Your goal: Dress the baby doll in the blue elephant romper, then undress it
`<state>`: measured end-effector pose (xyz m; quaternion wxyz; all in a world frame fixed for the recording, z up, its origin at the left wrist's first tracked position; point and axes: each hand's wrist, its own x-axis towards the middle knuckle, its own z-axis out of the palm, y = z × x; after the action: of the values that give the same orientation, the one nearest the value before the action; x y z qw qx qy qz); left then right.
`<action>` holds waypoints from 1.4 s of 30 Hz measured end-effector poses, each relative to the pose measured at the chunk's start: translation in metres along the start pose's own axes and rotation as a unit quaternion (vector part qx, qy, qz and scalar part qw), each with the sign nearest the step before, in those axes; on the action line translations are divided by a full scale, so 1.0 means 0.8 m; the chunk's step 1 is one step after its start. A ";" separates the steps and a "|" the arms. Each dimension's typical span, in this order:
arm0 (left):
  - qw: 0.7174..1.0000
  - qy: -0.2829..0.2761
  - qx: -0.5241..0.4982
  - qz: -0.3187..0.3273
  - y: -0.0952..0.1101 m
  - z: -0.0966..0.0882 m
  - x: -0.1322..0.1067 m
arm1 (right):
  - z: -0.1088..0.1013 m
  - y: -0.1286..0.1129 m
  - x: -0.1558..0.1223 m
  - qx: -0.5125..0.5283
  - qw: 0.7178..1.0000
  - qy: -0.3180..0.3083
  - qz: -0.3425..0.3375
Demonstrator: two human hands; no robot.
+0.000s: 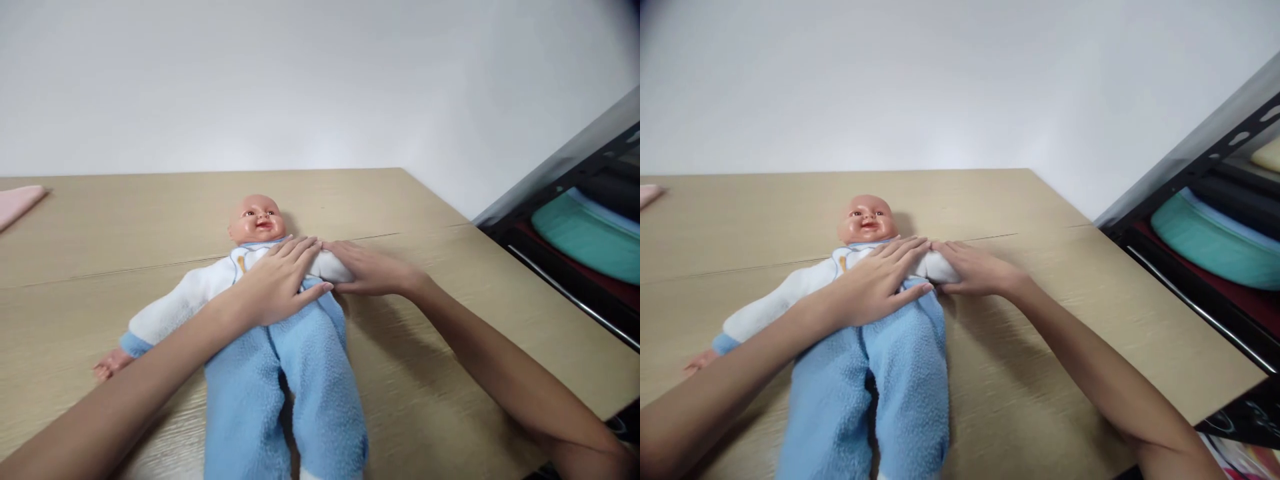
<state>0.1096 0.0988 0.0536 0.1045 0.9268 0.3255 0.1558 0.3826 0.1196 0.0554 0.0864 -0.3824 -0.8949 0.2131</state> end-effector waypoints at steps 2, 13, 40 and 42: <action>1.000 0.001 0.000 0.001 -0.001 0.000 0.001 | 0.009 0.004 0.005 -0.006 1.000 0.018 -0.002; 1.000 0.005 -0.026 0.002 0.001 -0.005 0.002 | -0.055 0.030 -0.034 -0.072 0.993 -0.017 0.092; 0.813 0.368 -0.449 -0.050 0.020 -0.037 0.023 | 0.035 -0.028 0.023 0.368 0.814 0.448 0.039; 0.768 0.408 -0.488 -0.070 0.021 -0.036 0.021 | 0.056 -0.027 0.025 0.382 0.817 0.429 0.058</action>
<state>0.1217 0.0993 0.0888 0.4104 0.5746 0.2816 0.6497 0.3401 0.1066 0.0249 0.5883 -0.4227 -0.5901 0.3564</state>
